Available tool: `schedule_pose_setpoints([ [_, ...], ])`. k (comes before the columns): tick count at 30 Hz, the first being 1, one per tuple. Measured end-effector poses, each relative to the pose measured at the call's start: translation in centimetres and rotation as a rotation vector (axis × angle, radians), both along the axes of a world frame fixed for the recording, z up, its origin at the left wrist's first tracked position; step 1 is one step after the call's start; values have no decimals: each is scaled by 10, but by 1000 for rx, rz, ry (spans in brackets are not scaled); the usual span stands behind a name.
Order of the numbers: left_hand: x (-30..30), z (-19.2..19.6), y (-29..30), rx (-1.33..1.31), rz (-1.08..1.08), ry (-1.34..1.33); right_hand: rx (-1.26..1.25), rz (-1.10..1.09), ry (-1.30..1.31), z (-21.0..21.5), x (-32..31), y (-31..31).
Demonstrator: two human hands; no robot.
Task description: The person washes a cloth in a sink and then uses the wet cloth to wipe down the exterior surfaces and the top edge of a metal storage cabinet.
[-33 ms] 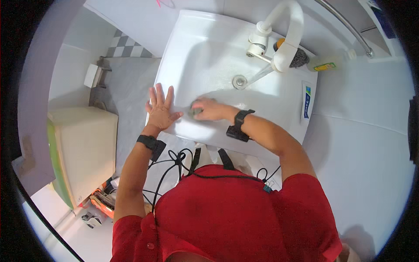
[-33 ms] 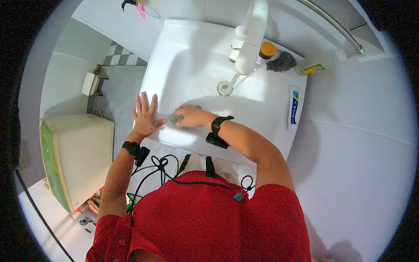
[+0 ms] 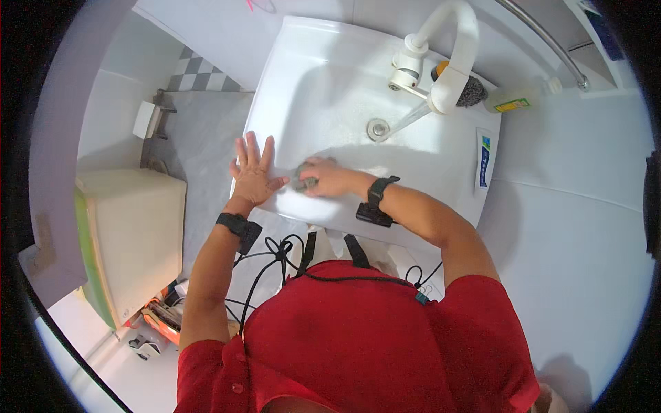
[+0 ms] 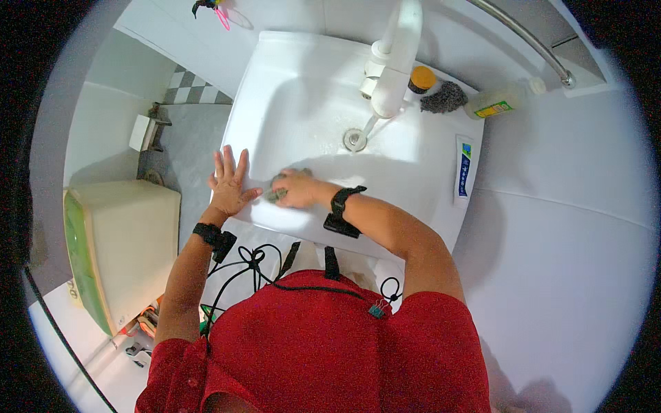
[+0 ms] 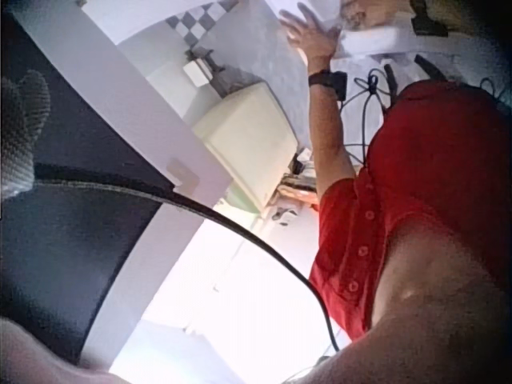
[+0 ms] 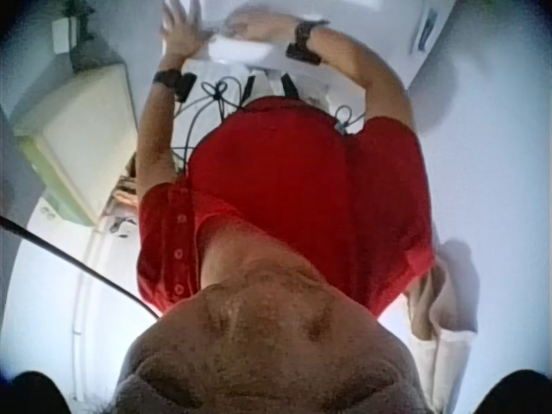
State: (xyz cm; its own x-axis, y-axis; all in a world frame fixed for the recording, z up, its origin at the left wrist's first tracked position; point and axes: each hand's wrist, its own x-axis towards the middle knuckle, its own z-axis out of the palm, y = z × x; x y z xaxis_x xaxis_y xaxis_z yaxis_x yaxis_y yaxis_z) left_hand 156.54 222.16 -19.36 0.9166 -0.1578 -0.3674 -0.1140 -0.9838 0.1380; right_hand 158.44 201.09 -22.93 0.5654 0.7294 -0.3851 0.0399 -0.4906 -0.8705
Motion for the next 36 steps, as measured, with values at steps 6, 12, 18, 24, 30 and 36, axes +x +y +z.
schedule_pose_setpoints([
  [6,-2,7,-4,21,35,27,-42,269,-57,4,-19,-69],
  [12,-2,8,-7,2,27,49,-462,123,-440,-9,-11,-147],
  [18,2,9,-15,11,10,17,-424,73,-1284,-19,72,-126],
  [24,-3,6,-7,23,20,7,-843,166,-1539,-30,84,-182],
  [30,-4,0,0,-41,-35,-94,-1187,-357,-970,-30,34,-195],
  [36,0,0,-10,-23,-13,-41,-839,-632,-630,-60,35,-181],
])
